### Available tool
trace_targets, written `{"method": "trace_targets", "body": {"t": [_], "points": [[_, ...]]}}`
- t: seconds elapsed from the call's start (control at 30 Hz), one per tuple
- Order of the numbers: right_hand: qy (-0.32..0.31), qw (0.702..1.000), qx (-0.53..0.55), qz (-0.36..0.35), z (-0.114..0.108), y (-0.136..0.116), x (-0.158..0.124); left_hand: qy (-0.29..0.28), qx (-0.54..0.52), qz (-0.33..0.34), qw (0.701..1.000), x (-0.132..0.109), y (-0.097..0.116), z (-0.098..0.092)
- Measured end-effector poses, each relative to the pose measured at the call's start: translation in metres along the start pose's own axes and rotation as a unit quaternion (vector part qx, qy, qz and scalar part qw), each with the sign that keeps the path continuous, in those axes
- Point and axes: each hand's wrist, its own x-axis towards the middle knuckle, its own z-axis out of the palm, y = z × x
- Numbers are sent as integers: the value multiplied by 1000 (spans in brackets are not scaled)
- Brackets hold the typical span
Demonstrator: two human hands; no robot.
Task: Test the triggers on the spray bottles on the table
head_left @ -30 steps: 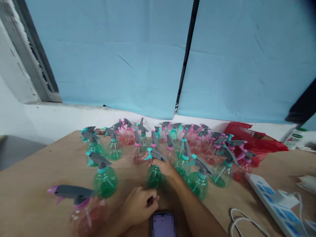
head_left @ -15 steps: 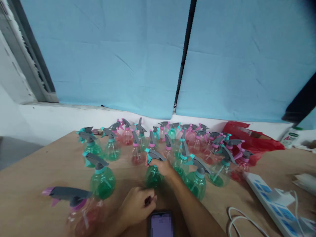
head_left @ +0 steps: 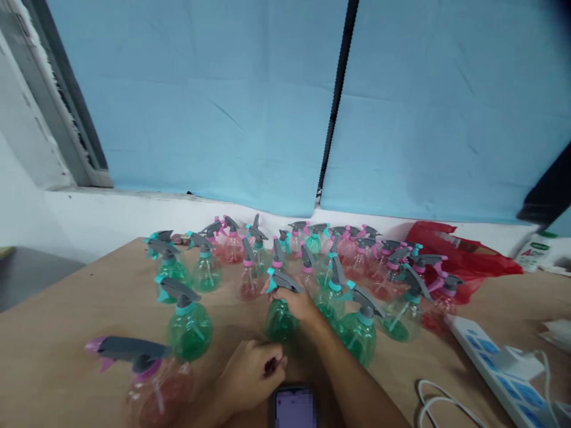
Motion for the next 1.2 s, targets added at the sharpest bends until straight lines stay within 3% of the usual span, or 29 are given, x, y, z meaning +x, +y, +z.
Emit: {"method": "trace_targets", "body": {"t": [0.13,0.37,0.7,0.93,1.07,1.2], "points": [[24,1000,-4,3,0,1,-1,1,12,-2,1000,-1,1,0],[0,999,-33,-14,1,3,2,3,9,0,1000,-3,3,0],[41,999,-31,-17,4,14,-1,4,9,-7,1000,-1,1,-3],[148,980,-60,-119,23,17,-9,11,-6,16,1000,-2,0,1],[117,965,-164,-169,41,2,0,8,-18,27,999,-3,-2,4],[57,963,-207,-160,61,-13,16,-4,-15,29,999,-3,-2,5]]}}
